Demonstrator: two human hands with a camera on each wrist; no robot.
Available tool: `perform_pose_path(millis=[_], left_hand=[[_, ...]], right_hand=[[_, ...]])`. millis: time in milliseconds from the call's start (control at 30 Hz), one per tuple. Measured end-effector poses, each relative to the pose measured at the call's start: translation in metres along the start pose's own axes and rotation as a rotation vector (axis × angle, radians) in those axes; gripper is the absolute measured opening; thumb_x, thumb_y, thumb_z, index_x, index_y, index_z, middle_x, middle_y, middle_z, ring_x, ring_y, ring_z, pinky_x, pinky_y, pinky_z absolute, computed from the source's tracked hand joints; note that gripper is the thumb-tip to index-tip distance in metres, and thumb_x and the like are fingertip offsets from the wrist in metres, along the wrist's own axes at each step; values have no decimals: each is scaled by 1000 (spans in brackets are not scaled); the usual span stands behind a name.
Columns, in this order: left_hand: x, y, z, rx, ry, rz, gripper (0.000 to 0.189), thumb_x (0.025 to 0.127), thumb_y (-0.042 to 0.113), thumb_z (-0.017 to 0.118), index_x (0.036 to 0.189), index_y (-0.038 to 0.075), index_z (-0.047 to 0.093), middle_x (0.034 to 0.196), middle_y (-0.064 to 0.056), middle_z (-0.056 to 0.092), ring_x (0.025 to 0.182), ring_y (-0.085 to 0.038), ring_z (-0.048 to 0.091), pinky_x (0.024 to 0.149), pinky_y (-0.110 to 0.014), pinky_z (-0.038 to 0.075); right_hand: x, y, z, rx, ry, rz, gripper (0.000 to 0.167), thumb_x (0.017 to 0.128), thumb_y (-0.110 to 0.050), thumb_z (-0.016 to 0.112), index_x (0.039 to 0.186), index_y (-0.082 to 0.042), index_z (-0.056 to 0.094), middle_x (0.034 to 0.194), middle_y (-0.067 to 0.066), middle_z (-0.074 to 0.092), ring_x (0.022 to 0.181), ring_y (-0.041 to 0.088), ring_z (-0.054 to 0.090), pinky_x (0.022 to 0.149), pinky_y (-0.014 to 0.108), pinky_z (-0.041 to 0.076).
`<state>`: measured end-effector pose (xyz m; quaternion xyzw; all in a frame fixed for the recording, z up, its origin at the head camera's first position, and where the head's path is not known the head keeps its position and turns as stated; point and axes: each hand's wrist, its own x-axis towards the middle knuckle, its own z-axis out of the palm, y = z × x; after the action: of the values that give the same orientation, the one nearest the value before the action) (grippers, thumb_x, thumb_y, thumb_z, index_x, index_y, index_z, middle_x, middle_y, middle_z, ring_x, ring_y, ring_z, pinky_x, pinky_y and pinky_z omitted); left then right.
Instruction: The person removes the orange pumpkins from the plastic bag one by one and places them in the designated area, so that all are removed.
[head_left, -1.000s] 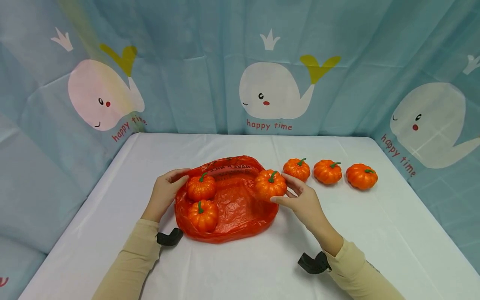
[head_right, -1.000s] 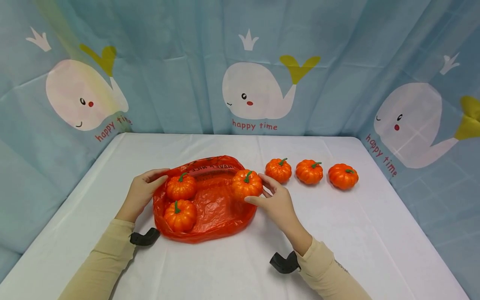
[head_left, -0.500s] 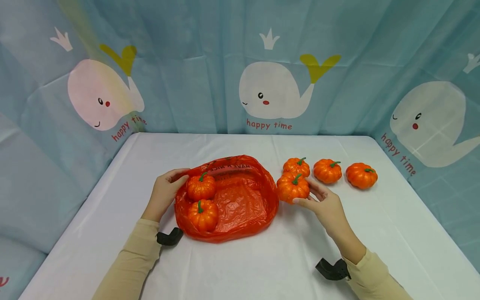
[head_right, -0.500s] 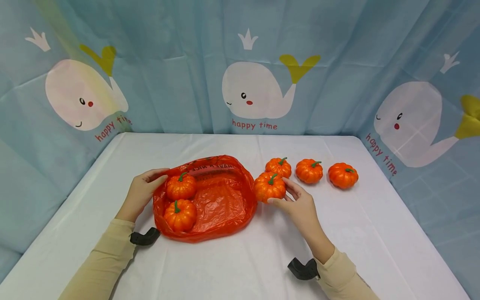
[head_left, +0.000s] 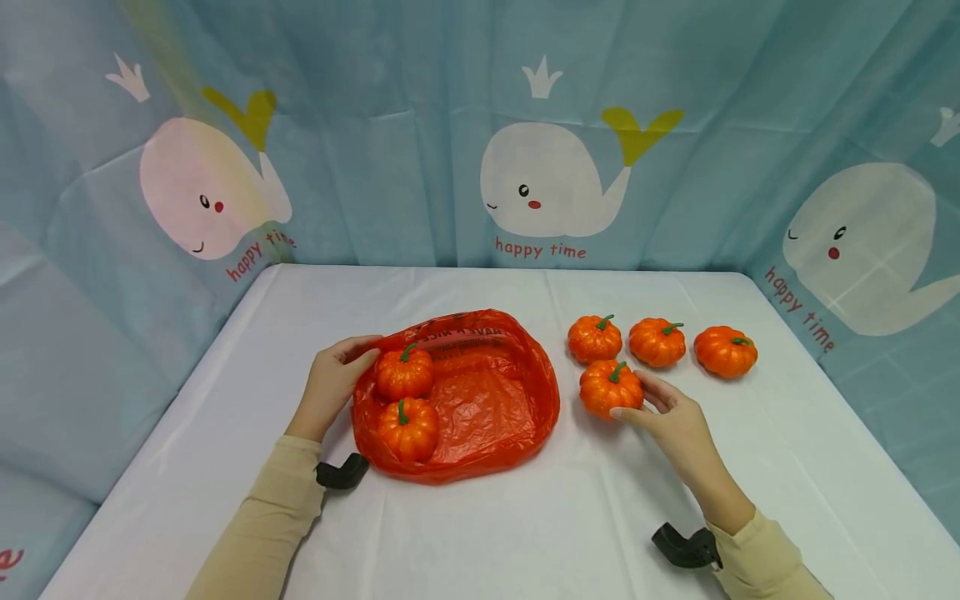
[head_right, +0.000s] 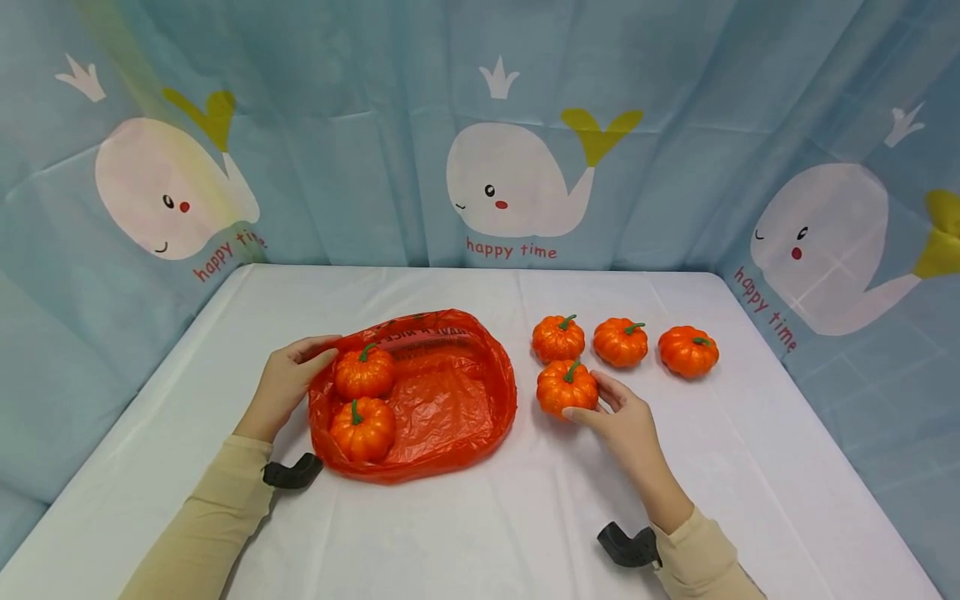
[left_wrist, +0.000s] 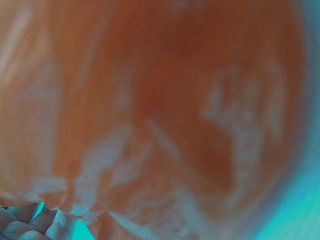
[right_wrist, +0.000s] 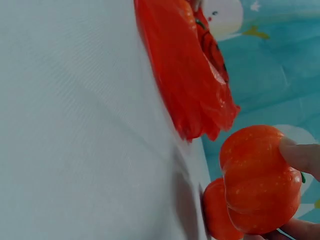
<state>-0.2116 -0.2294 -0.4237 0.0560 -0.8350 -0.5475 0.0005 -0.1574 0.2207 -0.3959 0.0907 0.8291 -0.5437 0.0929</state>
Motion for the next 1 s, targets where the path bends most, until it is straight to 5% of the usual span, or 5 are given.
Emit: perform_pose_path(millis=[533, 1000], left_hand=[[1, -1, 2, -6, 0, 4, 48, 100, 42, 56, 137, 10, 60, 140, -12, 59, 132, -26, 51, 111, -42, 46], [0, 0, 1, -10, -8, 1, 48, 100, 41, 56, 137, 10, 59, 140, -12, 59, 132, -27, 51, 112, -45, 44]], right_hand=[[3, 17, -7, -45, -71, 95, 88, 87, -29, 77, 156, -7, 29, 161, 21, 28, 151, 39, 23, 121, 56, 25], [4, 25, -9, -22, -105, 47, 89, 86, -27, 79, 156, -5, 29, 162, 20, 28, 151, 36, 24, 121, 48, 27]])
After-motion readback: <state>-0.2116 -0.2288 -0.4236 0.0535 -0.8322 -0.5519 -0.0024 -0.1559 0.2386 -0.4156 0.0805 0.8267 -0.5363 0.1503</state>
